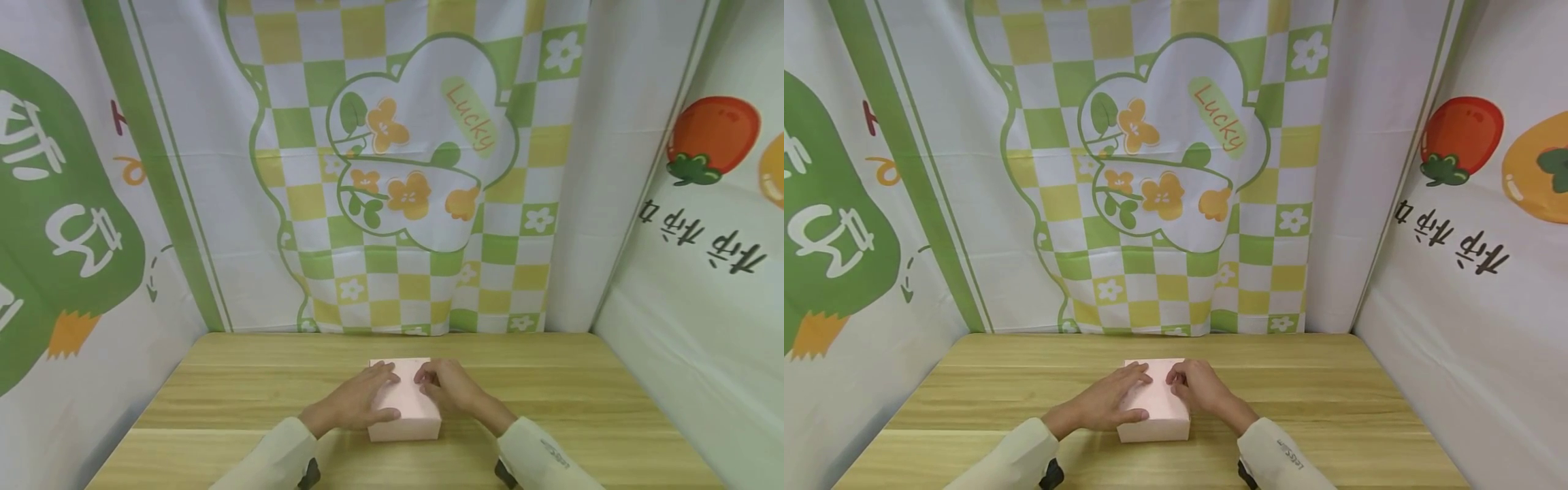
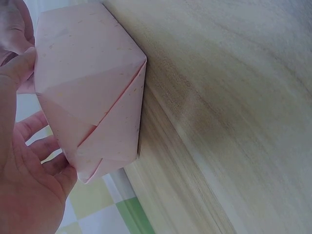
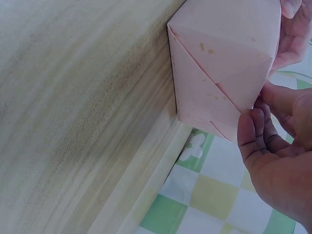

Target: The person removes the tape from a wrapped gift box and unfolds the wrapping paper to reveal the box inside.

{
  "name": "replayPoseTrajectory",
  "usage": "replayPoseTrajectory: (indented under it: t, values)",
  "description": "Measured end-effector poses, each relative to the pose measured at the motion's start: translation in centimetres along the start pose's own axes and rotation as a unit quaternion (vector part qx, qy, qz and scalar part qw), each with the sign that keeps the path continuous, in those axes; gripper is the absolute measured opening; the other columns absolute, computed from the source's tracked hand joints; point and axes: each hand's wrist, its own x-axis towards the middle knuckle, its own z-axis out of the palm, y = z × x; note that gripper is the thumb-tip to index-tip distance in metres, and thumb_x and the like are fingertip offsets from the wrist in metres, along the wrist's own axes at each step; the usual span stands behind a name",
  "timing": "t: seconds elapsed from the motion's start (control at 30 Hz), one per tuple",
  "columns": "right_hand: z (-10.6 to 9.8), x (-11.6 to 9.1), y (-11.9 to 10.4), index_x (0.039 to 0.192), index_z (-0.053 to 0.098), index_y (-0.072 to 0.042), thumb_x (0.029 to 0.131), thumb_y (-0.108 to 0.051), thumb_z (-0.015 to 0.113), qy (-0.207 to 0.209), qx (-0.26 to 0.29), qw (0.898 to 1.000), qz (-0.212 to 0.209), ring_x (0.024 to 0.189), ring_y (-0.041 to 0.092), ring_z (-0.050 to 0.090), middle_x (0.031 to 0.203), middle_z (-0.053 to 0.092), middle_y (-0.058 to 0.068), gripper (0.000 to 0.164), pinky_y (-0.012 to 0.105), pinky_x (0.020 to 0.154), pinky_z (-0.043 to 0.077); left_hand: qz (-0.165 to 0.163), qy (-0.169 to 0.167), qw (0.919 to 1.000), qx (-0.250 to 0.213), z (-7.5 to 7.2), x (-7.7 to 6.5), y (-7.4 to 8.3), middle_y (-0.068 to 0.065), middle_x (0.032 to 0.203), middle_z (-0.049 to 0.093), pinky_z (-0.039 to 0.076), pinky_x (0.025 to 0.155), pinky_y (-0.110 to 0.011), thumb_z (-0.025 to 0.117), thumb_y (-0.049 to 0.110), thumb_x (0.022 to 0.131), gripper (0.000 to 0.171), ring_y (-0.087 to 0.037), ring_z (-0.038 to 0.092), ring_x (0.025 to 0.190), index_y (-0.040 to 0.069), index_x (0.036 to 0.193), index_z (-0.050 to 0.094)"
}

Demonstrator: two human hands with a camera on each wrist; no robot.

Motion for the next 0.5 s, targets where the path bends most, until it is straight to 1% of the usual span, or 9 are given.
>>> replayPoseTrajectory:
  t: [0.13, 0.37, 0.5]
  values:
    - [-0.1, -0.06, -0.19, 0.085, 0.07, -0.006, 0.084, 0.004, 0.066, 0.004, -0.003, 1.0, 0.002, 0.065, 0.003, 0.05, 0.073, 0.061, -0.002, 0.011, 0.016, 0.058, 0.046, 0.002, 0.0, 1.0, -0.002, 0.05, -0.02, -0.1, -0.017, 0.155, 0.038, 0.029, 0.12, -0.054, 0.062, 0.049, 0.092, 0.059, -0.036, 0.033, 0.146, 0.011, 0.136, 0.051]
    - [-0.22, -0.01, -0.33, 0.089, 0.069, -0.003, 0.084, 0.004, 0.067, 0.005, 0.004, 1.0, 0.008, 0.066, 0.003, 0.05, 0.074, 0.061, -0.001, 0.009, 0.016, 0.058, 0.046, 0.002, 0.003, 1.0, -0.003, -0.05, -0.07, 0.0, -0.017, 0.155, 0.039, 0.029, 0.12, -0.054, 0.063, 0.049, 0.092, 0.058, -0.037, 0.034, 0.145, 0.011, 0.135, 0.051]
    - [-0.34, 0.01, -0.48, 0.084, 0.069, -0.004, 0.083, 0.005, 0.067, -0.002, 0.004, 1.0, 0.012, 0.065, 0.006, 0.052, 0.073, 0.061, 0.001, 0.009, 0.017, 0.057, 0.045, 0.003, 0.002, 1.0, -0.006, -0.03, -0.14, 0.03, -0.017, 0.155, 0.038, 0.029, 0.12, -0.055, 0.063, 0.049, 0.092, 0.059, -0.037, 0.034, 0.145, 0.011, 0.135, 0.051]
